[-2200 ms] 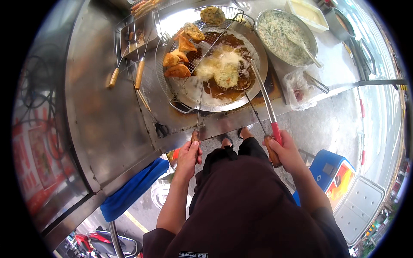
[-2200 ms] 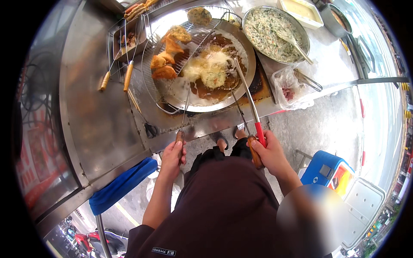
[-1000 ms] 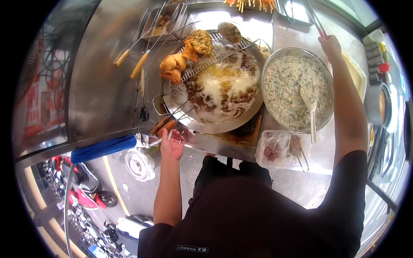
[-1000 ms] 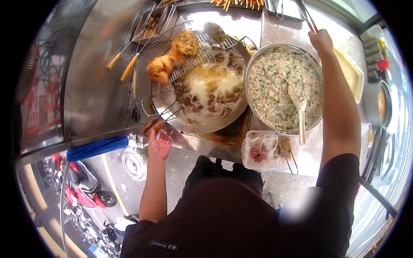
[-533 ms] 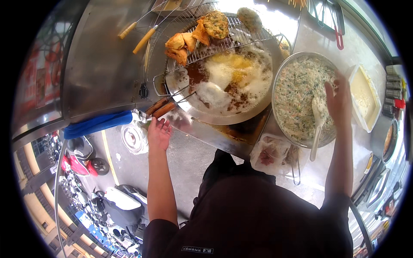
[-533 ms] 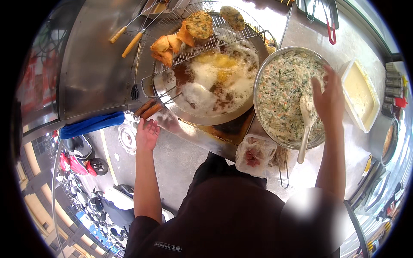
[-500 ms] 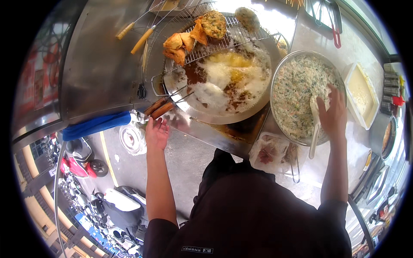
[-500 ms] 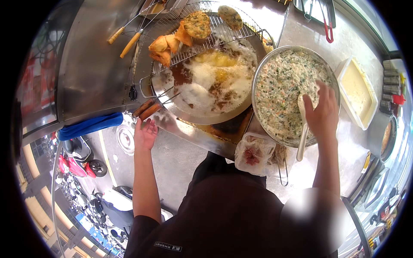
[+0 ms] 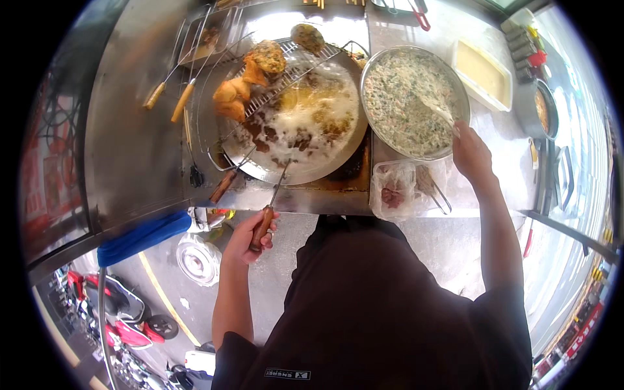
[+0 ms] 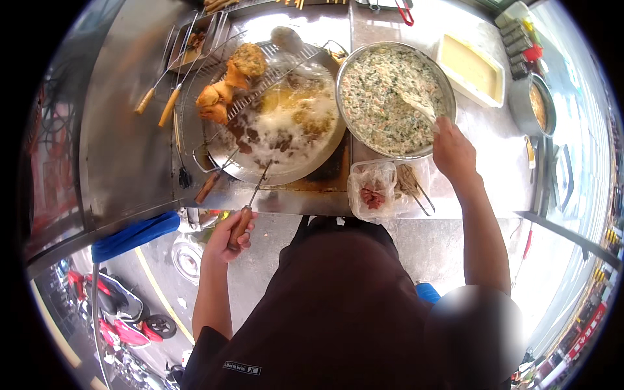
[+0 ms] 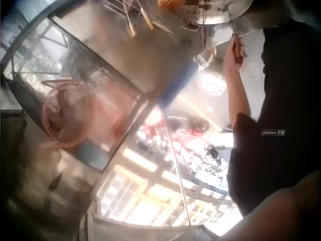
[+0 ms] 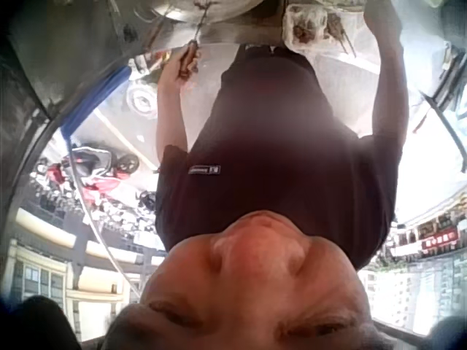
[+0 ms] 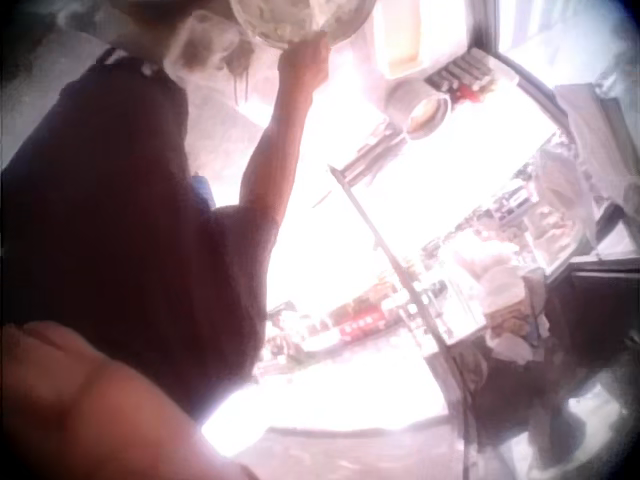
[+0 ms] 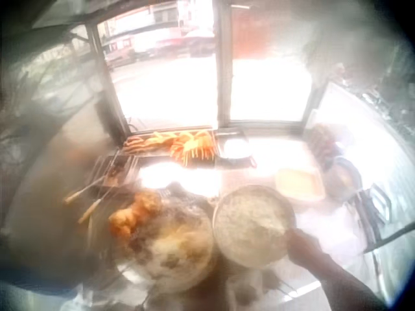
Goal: The person scoops a green vegetable mixture from a bowl and places it into a deep fryer. They use tongs to flip and remove the fried items, then add a red sauce to the cooked food in a plastic bag.
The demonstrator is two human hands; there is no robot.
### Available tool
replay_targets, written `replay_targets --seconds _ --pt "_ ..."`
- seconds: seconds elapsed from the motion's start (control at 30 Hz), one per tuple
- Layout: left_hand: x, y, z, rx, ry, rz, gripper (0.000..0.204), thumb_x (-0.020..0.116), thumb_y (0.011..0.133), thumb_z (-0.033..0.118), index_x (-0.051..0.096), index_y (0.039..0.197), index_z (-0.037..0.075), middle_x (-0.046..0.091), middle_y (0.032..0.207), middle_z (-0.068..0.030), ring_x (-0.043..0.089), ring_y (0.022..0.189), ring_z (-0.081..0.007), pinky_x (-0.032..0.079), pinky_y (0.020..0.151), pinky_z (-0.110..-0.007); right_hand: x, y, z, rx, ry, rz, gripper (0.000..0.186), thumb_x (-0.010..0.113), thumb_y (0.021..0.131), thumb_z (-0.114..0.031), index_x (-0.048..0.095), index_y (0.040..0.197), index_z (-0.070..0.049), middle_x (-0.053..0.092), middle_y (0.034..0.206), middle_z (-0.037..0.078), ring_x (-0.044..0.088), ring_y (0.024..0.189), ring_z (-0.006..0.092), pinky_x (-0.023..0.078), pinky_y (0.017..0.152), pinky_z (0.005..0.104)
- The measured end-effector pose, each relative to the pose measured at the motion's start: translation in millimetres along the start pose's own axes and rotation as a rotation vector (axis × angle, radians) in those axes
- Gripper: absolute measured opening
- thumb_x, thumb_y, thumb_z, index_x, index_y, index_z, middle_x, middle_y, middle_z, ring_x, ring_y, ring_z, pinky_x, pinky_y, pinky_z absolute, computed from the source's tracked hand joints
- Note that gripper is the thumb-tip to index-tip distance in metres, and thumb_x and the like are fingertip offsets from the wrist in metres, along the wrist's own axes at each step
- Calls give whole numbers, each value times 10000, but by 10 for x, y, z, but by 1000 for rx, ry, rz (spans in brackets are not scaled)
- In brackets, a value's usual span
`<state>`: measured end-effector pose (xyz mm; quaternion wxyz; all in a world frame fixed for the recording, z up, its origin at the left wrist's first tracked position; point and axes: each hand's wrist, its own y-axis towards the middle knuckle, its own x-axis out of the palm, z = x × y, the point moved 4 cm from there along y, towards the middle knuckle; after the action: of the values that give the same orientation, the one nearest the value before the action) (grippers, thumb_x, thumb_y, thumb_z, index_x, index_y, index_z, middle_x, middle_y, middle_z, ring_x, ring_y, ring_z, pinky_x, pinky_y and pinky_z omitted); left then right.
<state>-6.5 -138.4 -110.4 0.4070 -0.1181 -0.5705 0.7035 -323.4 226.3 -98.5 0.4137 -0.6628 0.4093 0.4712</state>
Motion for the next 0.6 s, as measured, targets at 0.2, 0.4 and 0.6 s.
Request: replay_targets --seconds 0.2,0.4,0.6 --pt "10 -368 -90 -48 182 58 239 508 923 277 526 975 45 513 670 -3 457 446 -68 372 407 -218 -202 228 -85 41 -29 22 111 499 865 -162 550 883 -65 618 822 170 596 777 373 462 689 470" --pt "27 -892 -312 26 280 174 228 513 913 276 510 959 52 498 635 4 457 411 -66 354 365 -200 -35 -358 -193 -221 105 5 139 507 876 -174 573 924 -60 602 769 158 607 730 352 474 631 453" --pt "161 -968 -577 161 377 304 190 517 913 245 510 954 60 505 646 3 457 402 -54 334 351 -172 -110 219 -4 -152 99 90 139 489 883 -163 585 917 -68 608 753 168 598 721 365 469 621 452"
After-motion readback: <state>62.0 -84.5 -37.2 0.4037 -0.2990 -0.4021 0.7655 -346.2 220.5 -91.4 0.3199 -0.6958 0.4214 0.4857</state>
